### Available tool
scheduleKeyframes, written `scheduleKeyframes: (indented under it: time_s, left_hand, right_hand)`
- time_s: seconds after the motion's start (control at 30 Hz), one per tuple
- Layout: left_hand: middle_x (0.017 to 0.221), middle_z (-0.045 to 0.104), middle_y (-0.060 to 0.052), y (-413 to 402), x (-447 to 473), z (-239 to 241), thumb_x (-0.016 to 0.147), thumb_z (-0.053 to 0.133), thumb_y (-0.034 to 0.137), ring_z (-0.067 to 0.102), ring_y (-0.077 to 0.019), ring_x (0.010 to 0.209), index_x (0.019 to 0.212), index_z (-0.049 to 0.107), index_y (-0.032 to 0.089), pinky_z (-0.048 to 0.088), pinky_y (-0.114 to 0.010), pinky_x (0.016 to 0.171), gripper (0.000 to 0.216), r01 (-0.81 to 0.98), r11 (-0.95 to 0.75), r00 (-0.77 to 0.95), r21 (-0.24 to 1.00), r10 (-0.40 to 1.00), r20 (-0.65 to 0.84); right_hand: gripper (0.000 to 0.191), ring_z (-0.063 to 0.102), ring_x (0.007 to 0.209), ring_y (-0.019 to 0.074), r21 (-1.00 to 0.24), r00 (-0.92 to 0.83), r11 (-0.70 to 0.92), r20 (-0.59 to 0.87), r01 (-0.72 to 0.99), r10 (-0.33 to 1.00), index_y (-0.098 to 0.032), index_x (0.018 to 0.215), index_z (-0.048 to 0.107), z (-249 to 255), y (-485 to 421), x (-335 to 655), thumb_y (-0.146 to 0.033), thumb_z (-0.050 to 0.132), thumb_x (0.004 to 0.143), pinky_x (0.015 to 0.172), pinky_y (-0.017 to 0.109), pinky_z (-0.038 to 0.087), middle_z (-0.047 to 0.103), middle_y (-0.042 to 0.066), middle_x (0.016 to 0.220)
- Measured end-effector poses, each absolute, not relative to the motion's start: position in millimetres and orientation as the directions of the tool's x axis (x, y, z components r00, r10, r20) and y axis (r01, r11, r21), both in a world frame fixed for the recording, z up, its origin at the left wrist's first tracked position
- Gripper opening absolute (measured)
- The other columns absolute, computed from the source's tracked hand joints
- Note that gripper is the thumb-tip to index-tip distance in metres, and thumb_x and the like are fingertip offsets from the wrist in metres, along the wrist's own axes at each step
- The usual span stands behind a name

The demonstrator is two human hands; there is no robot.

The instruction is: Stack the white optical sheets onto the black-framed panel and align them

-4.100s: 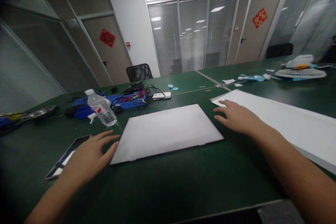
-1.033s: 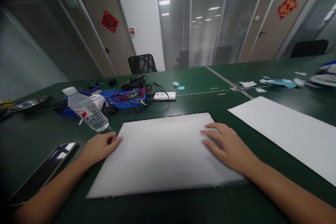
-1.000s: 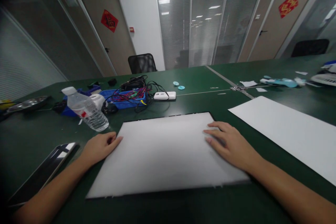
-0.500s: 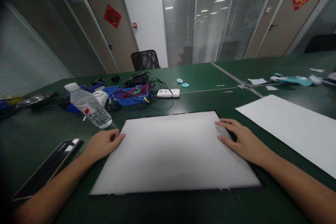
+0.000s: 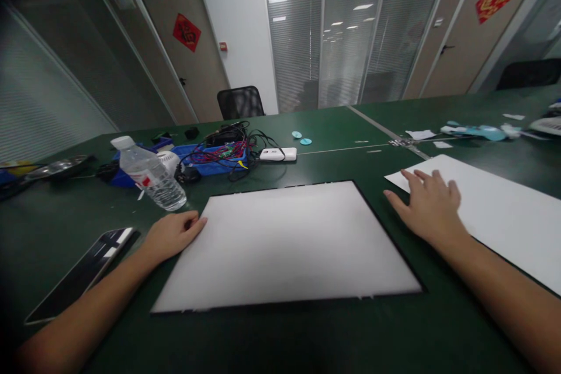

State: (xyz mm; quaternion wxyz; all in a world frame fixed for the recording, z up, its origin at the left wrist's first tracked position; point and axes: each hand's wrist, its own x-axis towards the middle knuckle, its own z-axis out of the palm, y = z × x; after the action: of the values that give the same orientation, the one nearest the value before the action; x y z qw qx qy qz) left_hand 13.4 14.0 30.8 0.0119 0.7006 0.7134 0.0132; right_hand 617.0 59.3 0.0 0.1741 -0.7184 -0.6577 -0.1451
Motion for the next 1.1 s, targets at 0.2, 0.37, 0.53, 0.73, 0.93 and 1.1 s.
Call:
scheduleKeyframes:
  time_s: [0.2, 0.37, 0.53, 0.73, 0.93, 1.1]
  left_hand:
    - [0.079, 0.071, -0.004, 14.0, 10.6, 23.5, 0.100, 0.035, 0.064, 0.068, -0.0250, 0.079, 0.077, 0.060, 0.026, 0.034, -0.031, 0.064, 0.051, 1.000, 0.008, -0.008, 0.029, 1.000, 0.016]
    - [0.081, 0.072, -0.005, 9.3, 12.2, 24.8, 0.101, 0.034, 0.064, 0.068, -0.0251, 0.080, 0.079, 0.062, 0.025, 0.034, -0.031, 0.064, 0.053, 0.999, 0.015, -0.017, 0.038, 0.999, 0.045]
    - [0.081, 0.073, -0.005, 1.4, 9.8, 25.8, 0.102, 0.034, 0.063, 0.068, -0.0248, 0.079, 0.079, 0.061, 0.026, 0.036, -0.031, 0.065, 0.052, 0.993, -0.022, 0.012, 0.118, 0.996, 0.086]
    - [0.076, 0.070, -0.004, -3.1, 9.9, 25.1, 0.098, 0.044, 0.058, 0.066, -0.0249, 0.075, 0.075, 0.056, 0.026, 0.033, -0.032, 0.064, 0.041, 0.991, -0.003, -0.010, 0.136, 0.995, 0.096]
    - [0.076, 0.070, -0.004, -1.4, 10.7, 27.1, 0.098, 0.043, 0.059, 0.066, -0.0249, 0.075, 0.075, 0.056, 0.026, 0.032, -0.033, 0.064, 0.042, 0.990, -0.020, 0.009, 0.139, 0.997, 0.077]
    - [0.074, 0.069, -0.004, -1.4, 11.8, 27.2, 0.097, 0.044, 0.058, 0.065, -0.0259, 0.074, 0.075, 0.056, 0.026, 0.032, -0.033, 0.063, 0.041, 0.991, -0.003, -0.008, 0.132, 0.997, 0.079]
  right_hand:
    - [0.096, 0.052, 0.131, 0.0568, -0.073, 0.359, -0.352, 0.166, 0.933, 0.918, -0.003, 0.152, 0.053, -5.1, 61.0, 649.0, -0.079, 0.035, 0.097, 0.101, 0.071, 0.042, 0.054, 0.040, 0.143]
    - [0.081, 0.066, 0.105, 0.0428, -0.048, 0.275, -0.271, 0.197, 0.961, 0.941, -0.009, 0.153, 0.054, 12.6, 43.0, 625.8, -0.069, 0.030, 0.105, 0.082, 0.054, 0.048, 0.065, 0.035, 0.127]
    - [0.065, 0.067, 0.080, 0.0304, 0.002, 0.214, -0.226, 0.307, 0.974, 0.927, -0.011, 0.130, 0.069, 42.0, 19.8, 581.3, -0.049, 0.021, 0.111, 0.069, 0.042, 0.040, 0.072, 0.027, 0.100]
    - [0.047, 0.069, 0.069, 0.0255, 0.142, -0.242, 0.196, 0.507, 0.970, 0.827, -0.019, 0.112, 0.076, 47.6, -25.9, 515.9, -0.048, 0.039, 0.107, 0.058, 0.034, 0.039, 0.077, 0.013, 0.089]
    - [0.034, 0.076, 0.099, 0.0194, -0.234, -0.716, 0.852, 0.464, 0.469, 0.522, -0.025, 0.118, 0.076, 30.9, -48.5, 479.5, -0.044, 0.050, 0.108, 0.080, 0.031, 0.059, 0.079, 0.006, 0.120]
    - [0.051, 0.066, 0.130, 0.0259, -0.458, -0.453, 0.730, 0.578, 0.508, 0.679, -0.027, 0.128, 0.073, 27.4, -10.4, 527.4, -0.054, 0.034, 0.111, 0.104, 0.044, 0.058, 0.069, 0.009, 0.141]
